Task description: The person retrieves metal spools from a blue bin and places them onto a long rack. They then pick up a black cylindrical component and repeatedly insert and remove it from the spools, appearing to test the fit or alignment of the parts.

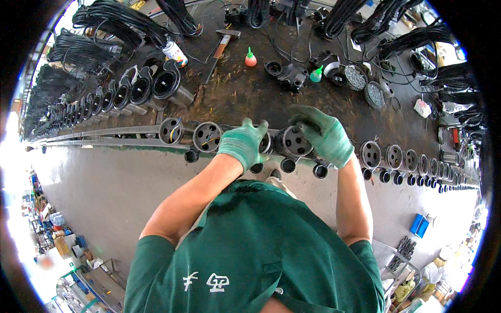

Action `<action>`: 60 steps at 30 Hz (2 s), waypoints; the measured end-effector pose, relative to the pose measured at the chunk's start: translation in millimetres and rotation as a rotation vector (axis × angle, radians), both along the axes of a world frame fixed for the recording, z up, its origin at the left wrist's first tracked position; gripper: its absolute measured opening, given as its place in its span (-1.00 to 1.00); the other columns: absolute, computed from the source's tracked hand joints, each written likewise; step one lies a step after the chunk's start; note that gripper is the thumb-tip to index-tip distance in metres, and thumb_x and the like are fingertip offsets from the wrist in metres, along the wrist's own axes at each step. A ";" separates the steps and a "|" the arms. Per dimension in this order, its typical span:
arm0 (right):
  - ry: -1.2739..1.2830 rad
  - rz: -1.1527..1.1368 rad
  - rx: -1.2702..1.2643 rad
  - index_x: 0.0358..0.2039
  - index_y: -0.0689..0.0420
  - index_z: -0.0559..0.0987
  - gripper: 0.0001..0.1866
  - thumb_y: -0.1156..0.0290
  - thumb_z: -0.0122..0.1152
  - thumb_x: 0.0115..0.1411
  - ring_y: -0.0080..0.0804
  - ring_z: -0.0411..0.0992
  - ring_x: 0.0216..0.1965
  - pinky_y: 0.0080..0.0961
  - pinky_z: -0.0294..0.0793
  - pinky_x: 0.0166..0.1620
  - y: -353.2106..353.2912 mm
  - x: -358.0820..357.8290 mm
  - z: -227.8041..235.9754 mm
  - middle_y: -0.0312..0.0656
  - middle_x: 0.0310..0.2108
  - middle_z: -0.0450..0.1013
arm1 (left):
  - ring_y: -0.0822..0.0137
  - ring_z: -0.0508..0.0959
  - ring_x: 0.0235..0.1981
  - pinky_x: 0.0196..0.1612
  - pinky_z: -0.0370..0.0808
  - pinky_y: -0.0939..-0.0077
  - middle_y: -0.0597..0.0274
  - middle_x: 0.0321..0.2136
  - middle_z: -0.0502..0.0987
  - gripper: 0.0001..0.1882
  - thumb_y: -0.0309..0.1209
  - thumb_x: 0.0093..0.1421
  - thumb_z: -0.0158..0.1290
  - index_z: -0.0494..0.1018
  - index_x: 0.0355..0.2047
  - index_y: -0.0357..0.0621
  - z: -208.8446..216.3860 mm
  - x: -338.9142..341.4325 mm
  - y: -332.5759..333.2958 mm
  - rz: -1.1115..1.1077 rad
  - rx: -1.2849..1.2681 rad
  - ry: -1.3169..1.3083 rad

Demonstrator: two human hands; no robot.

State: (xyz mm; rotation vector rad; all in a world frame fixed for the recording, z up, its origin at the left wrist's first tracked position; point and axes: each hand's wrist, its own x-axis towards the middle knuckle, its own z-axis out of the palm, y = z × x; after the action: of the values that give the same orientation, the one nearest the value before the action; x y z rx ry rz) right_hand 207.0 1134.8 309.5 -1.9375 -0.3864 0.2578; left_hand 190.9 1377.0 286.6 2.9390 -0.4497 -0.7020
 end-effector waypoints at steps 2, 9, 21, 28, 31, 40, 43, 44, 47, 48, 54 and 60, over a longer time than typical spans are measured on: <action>-0.048 -0.057 0.035 0.21 0.17 0.56 -0.54 0.61 0.18 0.28 -0.41 0.63 -0.09 -0.43 0.61 0.00 -7.6 -9.1 1.7 -0.04 -0.08 0.67 | -0.21 0.66 -0.05 -0.04 0.65 -0.01 -0.22 0.10 0.43 0.01 0.11 0.00 0.39 0.26 0.41 0.09 -7.5 5.4 2.0 -0.043 0.050 0.042; -0.029 -0.259 0.041 0.15 0.27 0.57 -0.61 0.60 0.19 0.30 -0.45 0.62 -0.16 -0.48 0.60 -0.04 -47.2 -37.3 -7.5 -0.05 -0.14 0.68 | -0.22 0.65 -0.03 -0.03 0.65 0.00 -0.25 0.12 0.43 0.05 0.19 -0.02 0.39 0.25 0.41 0.11 -7.2 4.4 1.8 -0.087 0.078 0.009; 0.162 -0.364 0.117 0.16 0.19 0.58 -0.60 0.60 0.21 0.31 -0.48 0.63 -0.19 -0.46 0.61 -0.08 -88.5 -107.9 -45.7 -0.09 -0.19 0.68 | -0.21 0.42 0.30 0.34 0.41 0.00 -0.11 0.42 0.22 0.24 0.01 -0.14 0.51 0.09 0.51 0.12 4.0 5.7 -69.3 -0.296 -0.177 -0.207; 0.287 -0.277 0.180 0.20 0.18 0.56 -0.58 0.56 0.21 0.32 -0.45 0.63 -0.16 -0.45 0.61 -0.08 -70.6 -134.6 -76.2 -0.06 -0.10 0.66 | -0.18 0.44 0.27 0.36 0.40 0.11 -0.14 0.30 0.38 0.08 -0.19 -0.05 0.48 0.19 0.45 0.03 -22.5 20.9 -64.5 -0.263 -0.541 -0.082; 0.226 -0.282 0.132 0.23 0.17 0.54 -0.55 0.54 0.22 0.32 -0.43 0.62 -0.20 -0.43 0.62 -0.12 -63.8 -137.8 -91.1 -0.07 -0.13 0.66 | 0.13 0.55 0.15 0.27 0.49 0.24 0.01 0.17 0.49 0.07 -0.21 0.04 0.50 0.13 0.48 -0.03 -19.2 24.5 -42.1 -0.112 -0.820 -0.347; 0.097 -0.449 -0.069 0.06 0.17 0.62 -0.64 0.45 0.32 0.24 0.07 0.61 -0.10 -0.28 0.61 -0.08 -17.4 -107.2 -95.4 0.08 -0.09 0.61 | 0.45 0.50 0.05 0.19 0.47 0.47 0.26 0.12 0.50 -0.05 -0.18 0.26 0.35 0.06 0.52 0.01 -24.8 25.9 -12.5 0.246 -1.376 0.233; 0.080 -0.420 -0.100 0.01 0.18 0.66 -0.72 0.45 0.27 0.29 -0.22 0.64 -0.27 -0.34 0.59 -0.15 0.4 -99.6 -96.1 0.04 -0.25 0.65 | 0.40 0.47 0.17 0.32 0.35 0.44 0.19 0.24 0.45 -0.09 -0.16 0.32 0.29 0.04 0.52 -0.07 -26.7 34.3 -9.9 0.220 -1.389 0.284; 0.129 -0.427 -0.094 0.00 0.18 0.66 -0.72 0.44 0.27 0.30 -0.19 0.65 -0.28 -0.33 0.59 -0.16 9.8 -97.2 -95.3 0.05 -0.26 0.65 | 0.39 0.45 0.21 0.34 0.32 0.43 0.17 0.26 0.44 -0.11 -0.17 0.35 0.26 0.04 0.52 -0.08 -28.4 37.6 -9.6 0.214 -1.417 0.304; 0.193 -0.391 -0.319 0.15 0.16 0.56 -0.61 0.36 0.22 0.34 -0.14 0.66 -0.30 -0.27 0.59 -0.21 31.1 -84.0 -89.6 0.09 -0.28 0.66 | 0.34 0.37 0.32 0.41 0.23 0.40 0.15 0.34 0.37 -0.26 -0.12 0.47 0.08 0.07 0.50 -0.12 -21.5 50.4 -3.3 0.120 -1.362 0.305; 0.202 -0.400 -0.341 0.20 0.16 0.52 -0.57 0.35 0.21 0.35 -0.14 0.66 -0.30 -0.25 0.59 -0.21 38.5 -79.0 -94.6 0.09 -0.29 0.66 | 0.35 0.36 0.32 0.41 0.23 0.40 0.16 0.34 0.36 -0.27 -0.09 0.49 0.04 0.08 0.50 -0.12 -19.3 55.2 -3.0 0.096 -1.356 0.301; 0.232 -0.634 0.103 0.24 0.20 0.45 -0.57 0.35 0.15 0.41 -0.25 0.61 -0.43 -0.36 0.59 -0.34 68.5 -72.4 -131.4 -0.11 -0.37 0.66 | 0.37 0.44 0.26 0.34 0.33 0.43 0.21 0.29 0.41 -0.29 0.08 0.51 -0.10 0.15 0.48 -0.07 -37.6 86.3 -0.3 0.003 -1.378 0.364; 0.219 -0.613 0.119 0.22 0.17 0.47 -0.65 0.34 0.02 0.50 -0.39 0.54 -0.57 -0.45 0.50 -0.50 79.7 -70.4 -200.6 -0.07 -0.37 0.64 | 0.42 0.44 0.24 0.34 0.35 0.47 0.25 0.28 0.42 -0.36 0.06 0.53 -0.13 0.26 0.43 -0.07 -46.3 113.3 -8.2 0.123 -1.362 0.678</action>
State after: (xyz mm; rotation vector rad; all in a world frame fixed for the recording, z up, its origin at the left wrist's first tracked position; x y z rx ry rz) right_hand 136.6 1214.5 108.9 -1.7935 0.3311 0.0399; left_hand 304.3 1368.8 240.3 1.3584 -0.4056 -0.8256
